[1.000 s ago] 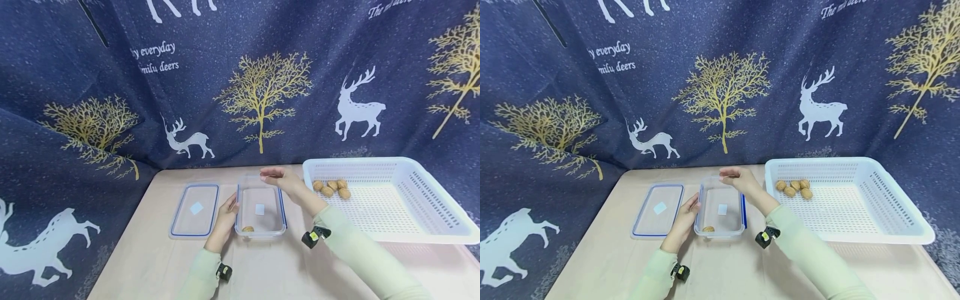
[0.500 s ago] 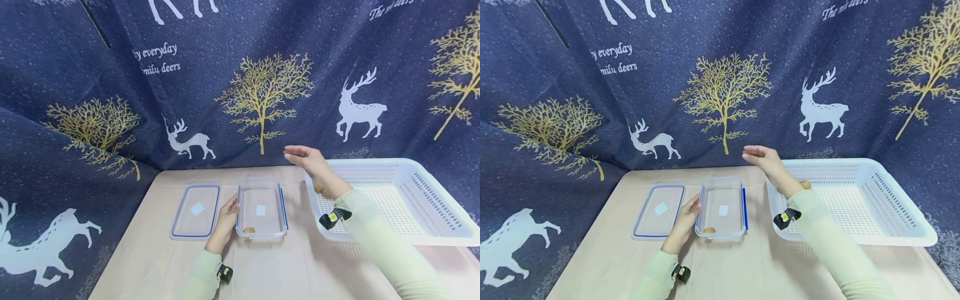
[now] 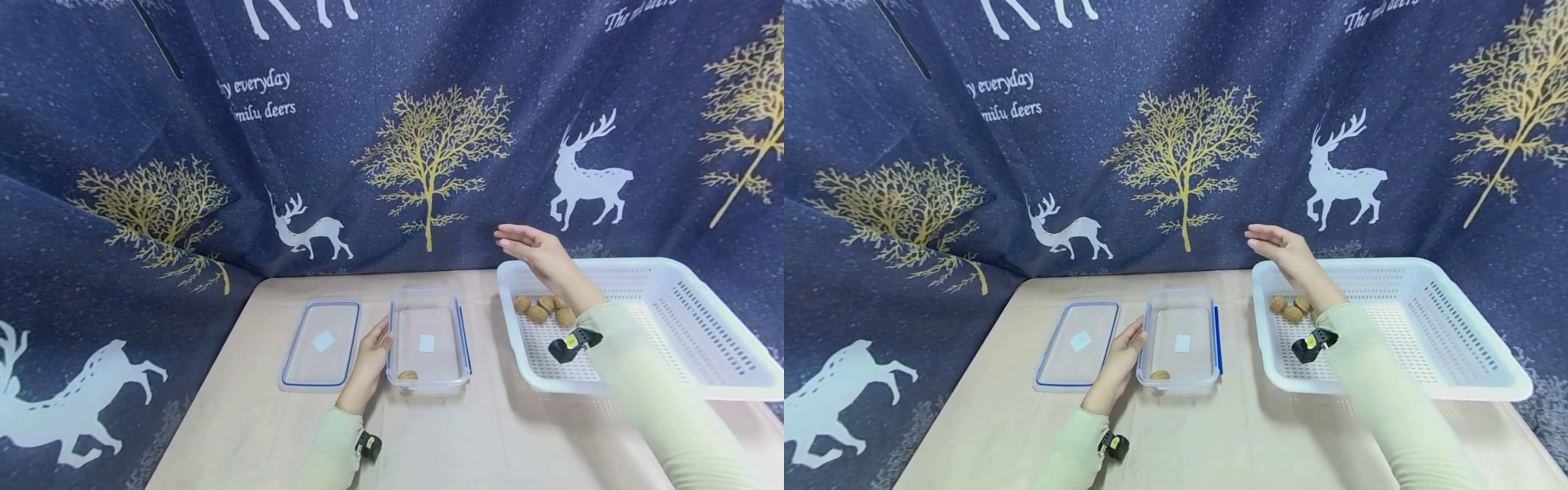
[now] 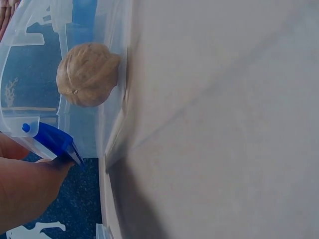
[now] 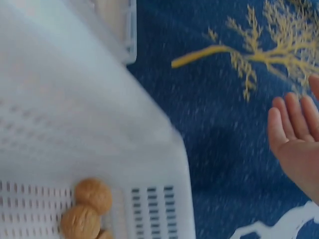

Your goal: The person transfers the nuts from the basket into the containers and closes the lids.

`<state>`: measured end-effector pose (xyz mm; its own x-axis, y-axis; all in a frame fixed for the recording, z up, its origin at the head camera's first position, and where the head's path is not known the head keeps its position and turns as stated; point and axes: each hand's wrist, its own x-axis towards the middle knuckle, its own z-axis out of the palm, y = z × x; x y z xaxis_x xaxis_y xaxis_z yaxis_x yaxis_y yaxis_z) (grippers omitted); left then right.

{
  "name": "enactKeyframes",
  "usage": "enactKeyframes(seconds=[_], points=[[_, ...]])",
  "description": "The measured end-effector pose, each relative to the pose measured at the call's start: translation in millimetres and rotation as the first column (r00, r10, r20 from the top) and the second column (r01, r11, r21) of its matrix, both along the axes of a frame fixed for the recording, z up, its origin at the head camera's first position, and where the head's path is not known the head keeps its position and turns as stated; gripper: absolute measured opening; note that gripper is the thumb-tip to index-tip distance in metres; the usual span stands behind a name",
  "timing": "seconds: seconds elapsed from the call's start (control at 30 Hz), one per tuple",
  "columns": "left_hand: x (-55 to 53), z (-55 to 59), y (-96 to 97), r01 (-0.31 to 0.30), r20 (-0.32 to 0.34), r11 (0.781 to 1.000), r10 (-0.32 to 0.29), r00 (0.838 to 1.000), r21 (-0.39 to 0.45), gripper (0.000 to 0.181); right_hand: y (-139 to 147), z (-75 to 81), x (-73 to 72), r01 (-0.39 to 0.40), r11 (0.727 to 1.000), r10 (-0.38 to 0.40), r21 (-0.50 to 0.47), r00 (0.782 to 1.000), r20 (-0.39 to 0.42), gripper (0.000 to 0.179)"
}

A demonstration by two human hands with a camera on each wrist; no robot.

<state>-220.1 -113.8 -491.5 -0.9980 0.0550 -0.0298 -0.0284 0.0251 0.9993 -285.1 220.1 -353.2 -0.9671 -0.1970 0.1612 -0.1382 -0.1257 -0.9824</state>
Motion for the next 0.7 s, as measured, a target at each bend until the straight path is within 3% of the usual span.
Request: enactKeyframes(seconds=[0.27, 0.4, 0.5, 0.7], points=[[1.0, 0.2, -0.3, -0.008, 0.015, 1.0, 0.008, 1.0, -0.003, 0.049, 34.7, -14.3, -5.2, -0.079, 0.985, 0.07, -0.152, 0.996, -0.062, 0.035], [2.4, 3.0, -0.5, -0.003, 0.019, 1.0, 0.003, 1.0, 0.005, 0.049, 52.6, -25.7, -7.1, -0.067, 0.977, 0.057, -0.202, 0.997, -0.055, 0.033], [6.3, 11.8, 0.2, 0.008, 0.019, 1.0, -0.009, 1.0, 0.016, 0.049, 65.8, -34.2, -7.8, -0.061, 0.972, 0.051, -0.227, 0.997, -0.052, 0.03], [15.9, 30.9, 2.6, 0.023, 0.013, 1.0, -0.023, 1.0, 0.0, 0.049, 91.4, -49.1, -9.1, -0.136, 0.953, 0.131, -0.272, 0.991, -0.039, 0.031]])
